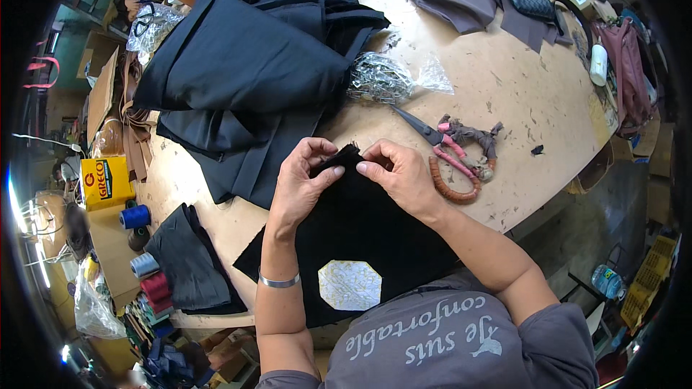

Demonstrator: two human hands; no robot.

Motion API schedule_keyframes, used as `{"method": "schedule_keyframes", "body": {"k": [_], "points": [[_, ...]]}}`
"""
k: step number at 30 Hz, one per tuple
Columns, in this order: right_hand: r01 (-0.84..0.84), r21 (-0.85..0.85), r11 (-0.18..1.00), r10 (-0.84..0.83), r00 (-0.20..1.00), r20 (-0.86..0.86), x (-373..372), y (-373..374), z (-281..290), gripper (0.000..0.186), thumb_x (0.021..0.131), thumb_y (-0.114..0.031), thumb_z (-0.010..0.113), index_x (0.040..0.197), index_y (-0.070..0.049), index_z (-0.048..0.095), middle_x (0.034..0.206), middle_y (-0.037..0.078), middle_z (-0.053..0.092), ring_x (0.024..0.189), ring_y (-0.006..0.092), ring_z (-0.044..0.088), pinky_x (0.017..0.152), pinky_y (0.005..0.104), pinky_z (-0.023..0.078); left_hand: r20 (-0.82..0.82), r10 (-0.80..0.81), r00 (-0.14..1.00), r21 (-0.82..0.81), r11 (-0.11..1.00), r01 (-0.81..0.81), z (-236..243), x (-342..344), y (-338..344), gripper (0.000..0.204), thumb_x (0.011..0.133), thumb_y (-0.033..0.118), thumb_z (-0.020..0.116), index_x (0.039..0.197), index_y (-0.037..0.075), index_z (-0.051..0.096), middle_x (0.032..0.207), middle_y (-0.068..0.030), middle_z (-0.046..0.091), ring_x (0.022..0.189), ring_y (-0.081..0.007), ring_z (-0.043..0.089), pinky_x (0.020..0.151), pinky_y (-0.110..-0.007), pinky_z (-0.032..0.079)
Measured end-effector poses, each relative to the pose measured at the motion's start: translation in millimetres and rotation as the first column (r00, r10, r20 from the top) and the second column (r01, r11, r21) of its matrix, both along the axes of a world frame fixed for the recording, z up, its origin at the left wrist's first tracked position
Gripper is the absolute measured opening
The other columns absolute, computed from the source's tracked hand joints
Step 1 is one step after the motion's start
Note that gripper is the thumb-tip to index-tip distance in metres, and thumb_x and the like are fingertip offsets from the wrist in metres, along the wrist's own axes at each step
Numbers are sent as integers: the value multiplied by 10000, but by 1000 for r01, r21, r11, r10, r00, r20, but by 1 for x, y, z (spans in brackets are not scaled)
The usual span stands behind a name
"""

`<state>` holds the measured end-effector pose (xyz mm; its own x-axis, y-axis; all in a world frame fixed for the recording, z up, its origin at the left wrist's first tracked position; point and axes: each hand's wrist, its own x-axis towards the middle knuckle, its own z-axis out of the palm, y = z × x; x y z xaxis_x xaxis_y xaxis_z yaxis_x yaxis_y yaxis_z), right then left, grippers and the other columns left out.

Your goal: The recorder attaches and tests a zipper on a piece of black leather material at a workshop station.

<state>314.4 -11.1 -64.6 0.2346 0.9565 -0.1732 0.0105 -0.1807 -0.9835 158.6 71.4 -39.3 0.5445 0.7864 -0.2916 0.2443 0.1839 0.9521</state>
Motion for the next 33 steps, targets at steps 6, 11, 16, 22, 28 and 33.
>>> {"method": "schedule_keyframes", "body": {"k": [6, 11, 16, 22, 28, 33], "points": [[55, 216, 975, -93, 981, 169, -4, -6, 2, 132, 756, -33, 655, 855, 3, 575, 775, 105, 583, 674, 191, 578, 602, 288, 455, -34, -60, 998, 96, 993, 63, -1, -4, 0, 206, 756, -54, 634, 921, 24, 538, 817, 1, 563, 760, -72, 525, 725, -211, 430], [-23, 431, 902, -158, 912, 378, -5, -7, -4, 194, 687, 35, 666, 830, -9, 542, 782, 99, 553, 726, 241, 567, 641, 307, 448, 35, -46, 998, 96, 995, 42, -4, -5, -2, 183, 758, -82, 612, 889, 21, 537, 829, -9, 588, 788, -77, 545, 750, -214, 439], [-34, 477, 879, -202, 878, 433, -6, -6, -7, 192, 670, 47, 661, 805, -13, 539, 816, 106, 557, 777, 264, 564, 679, 319, 447, 75, -26, 997, 89, 996, 19, -7, -5, -4, 197, 755, -91, 615, 882, 31, 525, 862, -17, 602, 822, -84, 556, 776, -216, 440], [45, 70, 997, -43, 999, -25, -7, -6, -5, 119, 764, -17, 645, 863, -6, 582, 806, 44, 599, 750, 104, 565, 679, 241, 454, 104, -21, 994, 38, 999, 17, -7, -7, -1, 224, 756, -66, 638, 899, 49, 510, 850, -3, 579, 817, -77, 535, 763, -209, 420], [45, 54, 998, -37, 991, -127, -3, 1, -8, 121, 784, -61, 648, 868, 19, 612, 755, 53, 629, 649, 77, 553, 579, 225, 455, 55, -27, 998, 34, 999, 25, -8, -8, 1, 212, 749, -66, 623, 900, 42, 521, 819, 10, 555, 785, -71, 523, 730, -201, 411], [8, -14, 1000, -11, 984, -179, -1, -2, -5, 101, 782, -41, 652, 853, -3, 591, 820, 22, 600, 752, 72, 540, 694, 221, 445, -63, -91, 994, 188, 977, 101, -7, -7, 3, 196, 722, -84, 604, 879, 18, 542, 782, -9, 557, 736, -81, 522, 699, -210, 424]]}}
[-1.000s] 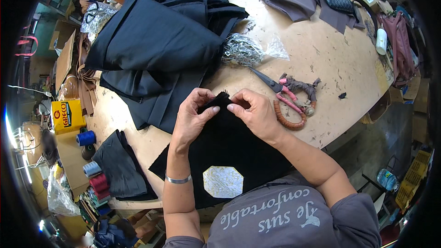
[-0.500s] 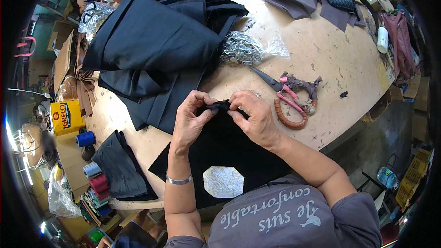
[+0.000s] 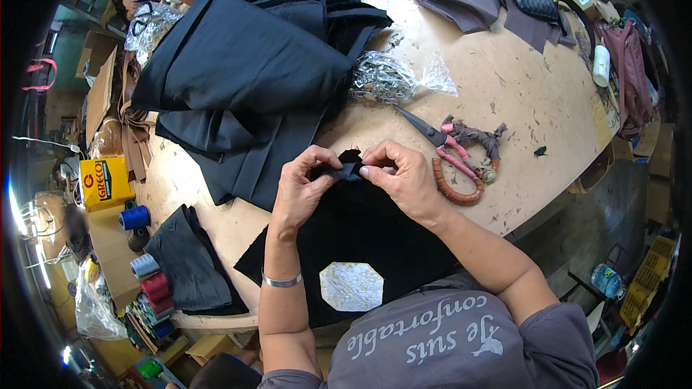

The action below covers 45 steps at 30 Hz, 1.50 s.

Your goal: The recorder attaches and tests a zipper on a piece of black leather material at a workshop station.

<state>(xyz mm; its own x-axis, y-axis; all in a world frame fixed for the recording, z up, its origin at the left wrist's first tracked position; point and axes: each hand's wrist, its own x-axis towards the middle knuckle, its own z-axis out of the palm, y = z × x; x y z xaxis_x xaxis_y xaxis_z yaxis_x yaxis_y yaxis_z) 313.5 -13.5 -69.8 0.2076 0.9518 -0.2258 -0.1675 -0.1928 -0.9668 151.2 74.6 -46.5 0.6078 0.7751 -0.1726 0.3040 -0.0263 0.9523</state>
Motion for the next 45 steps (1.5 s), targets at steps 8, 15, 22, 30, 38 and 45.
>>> {"method": "schedule_keyframes", "body": {"k": [8, 15, 22, 30, 38, 45], "points": [[13, 149, 989, -31, 993, 117, -3, -8, 5, 141, 756, 17, 621, 886, -8, 571, 847, 48, 586, 794, 113, 552, 731, 247, 444, -107, 23, 994, 297, 955, 10, 14, 1, -21, 282, 679, -111, 586, 920, 30, 627, 880, -82, 644, 805, -179, 625, 680, -271, 474], [-70, 337, 939, -5, 977, 215, 3, -12, 0, 150, 733, 18, 620, 881, 4, 600, 858, 108, 604, 815, 219, 593, 742, 301, 460, -7, 4, 1000, 790, 613, 3, 10, 3, -46, 269, 625, -88, 624, 860, 43, 628, 837, -97, 597, 711, -236, 596, 610, -303, 474], [-81, 349, 934, 12, 981, 194, 3, -16, -6, 128, 737, 1, 623, 862, 7, 601, 853, 106, 605, 812, 222, 590, 742, 302, 454, -15, -7, 1000, 851, 525, 16, 8, 2, -52, 266, 638, -79, 635, 870, 50, 629, 815, -83, 591, 694, -216, 594, 603, -296, 476], [-36, 72, 997, 32, 997, 64, 4, -8, -7, 94, 787, -66, 645, 835, 10, 618, 717, 38, 607, 646, 92, 538, 609, 237, 439, 99, 172, 980, 323, 926, -195, 2, 5, -33, 258, 691, -152, 593, 885, 13, 549, 856, -106, 623, 782, -181, 624, 743, -273, 490], [35, 60, 998, -41, 993, 110, 6, -2, -8, 94, 796, -77, 648, 839, 4, 630, 719, 23, 617, 632, 63, 532, 577, 217, 436, -1, 152, 988, 182, 972, -149, -9, 8, -12, 180, 736, -50, 646, 888, -2, 561, 796, -55, 630, 733, -108, 598, 701, -229, 470], [25, 23, 999, -27, 995, 99, 6, 0, -11, 98, 792, -76, 653, 827, -1, 602, 713, 18, 597, 646, 61, 532, 591, 214, 439, -5, 162, 987, 107, 981, -161, -12, 9, -7, 154, 737, -33, 651, 863, -9, 567, 773, -53, 622, 711, -111, 585, 689, -231, 462]]}}
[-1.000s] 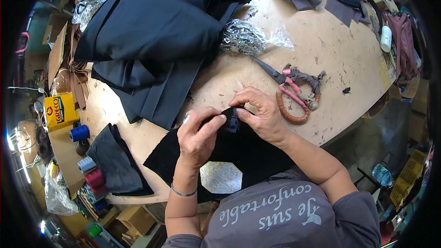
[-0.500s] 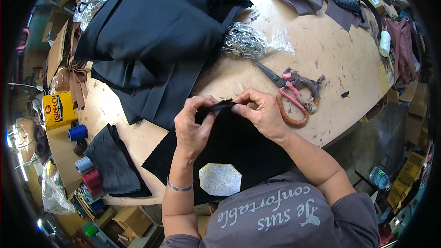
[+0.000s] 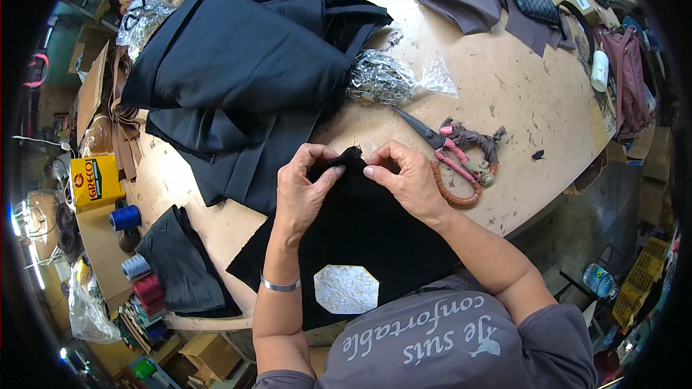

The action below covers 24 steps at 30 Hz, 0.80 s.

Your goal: The recorder attaches and tests a zipper on a piece of black leather material at a workshop station.

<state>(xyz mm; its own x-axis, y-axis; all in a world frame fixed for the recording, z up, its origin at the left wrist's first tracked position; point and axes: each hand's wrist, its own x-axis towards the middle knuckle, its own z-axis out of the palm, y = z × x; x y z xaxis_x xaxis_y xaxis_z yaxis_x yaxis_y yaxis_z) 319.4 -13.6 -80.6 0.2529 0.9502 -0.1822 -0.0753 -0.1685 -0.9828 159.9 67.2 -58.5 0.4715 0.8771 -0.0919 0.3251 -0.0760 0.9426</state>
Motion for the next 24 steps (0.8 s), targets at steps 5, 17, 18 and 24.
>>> {"method": "schedule_keyframes", "body": {"k": [5, 17, 18, 24], "points": [[-22, -10, 1000, 22, 1000, 9, -1, -1, -1, 95, 795, -66, 655, 841, -15, 590, 741, -17, 579, 670, 32, 516, 606, 185, 427, -23, -78, 997, 40, 996, 79, 2, -3, 3, 137, 738, -28, 650, 844, -12, 564, 775, -52, 620, 709, -111, 581, 694, -233, 460], [-21, 1, 1000, 21, 1000, 20, -2, -2, 1, 88, 796, -74, 647, 825, -14, 590, 721, -19, 571, 652, 35, 506, 593, 194, 425, -115, -93, 989, -155, 985, 74, 8, -2, 10, 137, 828, 101, 631, 800, -6, 550, 697, -1, 550, 654, -62, 478, 610, -212, 403], [-21, 0, 1000, 21, 1000, 23, -2, -2, 1, 87, 795, -73, 648, 823, -14, 590, 717, -20, 569, 651, 34, 504, 590, 194, 424, -83, -105, 991, -158, 983, 91, 8, -2, 11, 138, 826, 98, 634, 792, -1, 544, 687, 8, 532, 646, -56, 462, 598, -209, 391], [-20, 7, 1000, 20, 1000, 14, -3, -2, 0, 83, 790, -64, 649, 821, -16, 589, 709, -21, 563, 641, 29, 495, 576, 192, 417, 17, -114, 993, -305, 946, 114, 7, -3, 15, 158, 815, 79, 649, 748, 31, 514, 655, 45, 458, 613, -31, 393, 547, -192, 329]]}}
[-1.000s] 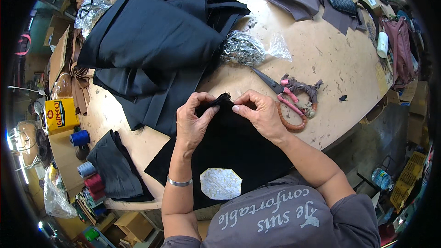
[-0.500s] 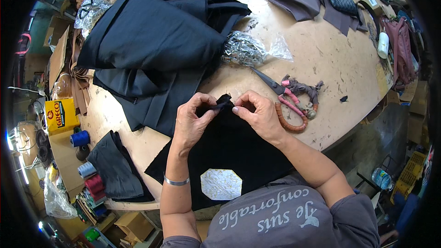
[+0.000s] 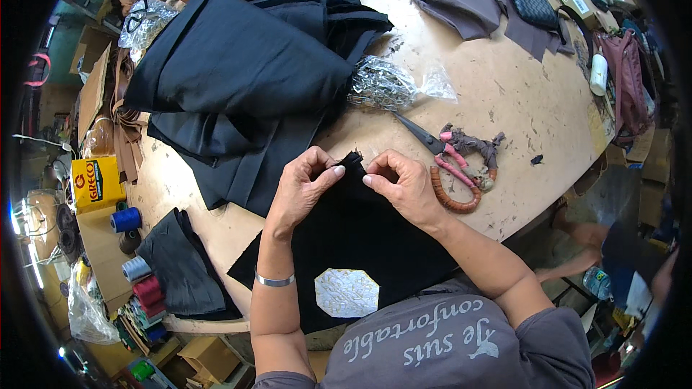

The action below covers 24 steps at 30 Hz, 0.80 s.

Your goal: The recorder attaches and tests a zipper on a piece of black leather material at a workshop station.

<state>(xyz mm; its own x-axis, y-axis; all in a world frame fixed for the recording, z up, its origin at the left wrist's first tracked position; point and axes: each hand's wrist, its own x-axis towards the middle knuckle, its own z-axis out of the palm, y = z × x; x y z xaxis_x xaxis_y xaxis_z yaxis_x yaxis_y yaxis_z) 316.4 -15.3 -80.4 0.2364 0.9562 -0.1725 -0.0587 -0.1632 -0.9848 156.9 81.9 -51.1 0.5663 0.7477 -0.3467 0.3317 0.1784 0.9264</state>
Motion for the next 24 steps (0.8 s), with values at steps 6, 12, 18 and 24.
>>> {"method": "schedule_keyframes", "body": {"k": [6, 12, 18, 24], "points": [[1, 4, 1000, -1, 1000, 24, 0, 0, -1, 84, 782, -51, 650, 825, -14, 588, 714, -17, 567, 642, 33, 502, 575, 194, 421, -6, -18, 1000, 2, 1000, 18, -1, 0, 1, 171, 803, 65, 658, 725, 42, 507, 660, 50, 461, 611, -28, 391, 544, -187, 324], [-10, -11, 1000, 10, 1000, 11, 0, 0, 1, 103, 764, -43, 655, 836, -10, 589, 736, -4, 577, 661, 42, 517, 592, 199, 433, 13, 19, 1000, 69, 997, -20, -7, 1, -2, 168, 787, 55, 662, 717, 37, 510, 673, 28, 500, 623, -38, 427, 561, -196, 353], [-21, -11, 1000, 22, 999, 24, 1, -1, 2, 119, 754, -38, 655, 848, -7, 588, 752, 3, 582, 679, 49, 523, 607, 205, 440, -15, 47, 999, 137, 990, -44, -9, 2, -5, 158, 771, 42, 668, 722, 23, 518, 723, -8, 565, 654, -57, 471, 599, -210, 394], [-25, -19, 1000, 25, 1000, 19, 0, -1, 2, 123, 755, -34, 643, 859, -3, 585, 752, 30, 597, 687, 75, 546, 625, 224, 453, 17, 51, 999, 118, 992, -53, -8, 2, -6, 153, 765, 26, 663, 722, 19, 516, 729, -12, 573, 656, -58, 480, 611, -211, 407]]}}
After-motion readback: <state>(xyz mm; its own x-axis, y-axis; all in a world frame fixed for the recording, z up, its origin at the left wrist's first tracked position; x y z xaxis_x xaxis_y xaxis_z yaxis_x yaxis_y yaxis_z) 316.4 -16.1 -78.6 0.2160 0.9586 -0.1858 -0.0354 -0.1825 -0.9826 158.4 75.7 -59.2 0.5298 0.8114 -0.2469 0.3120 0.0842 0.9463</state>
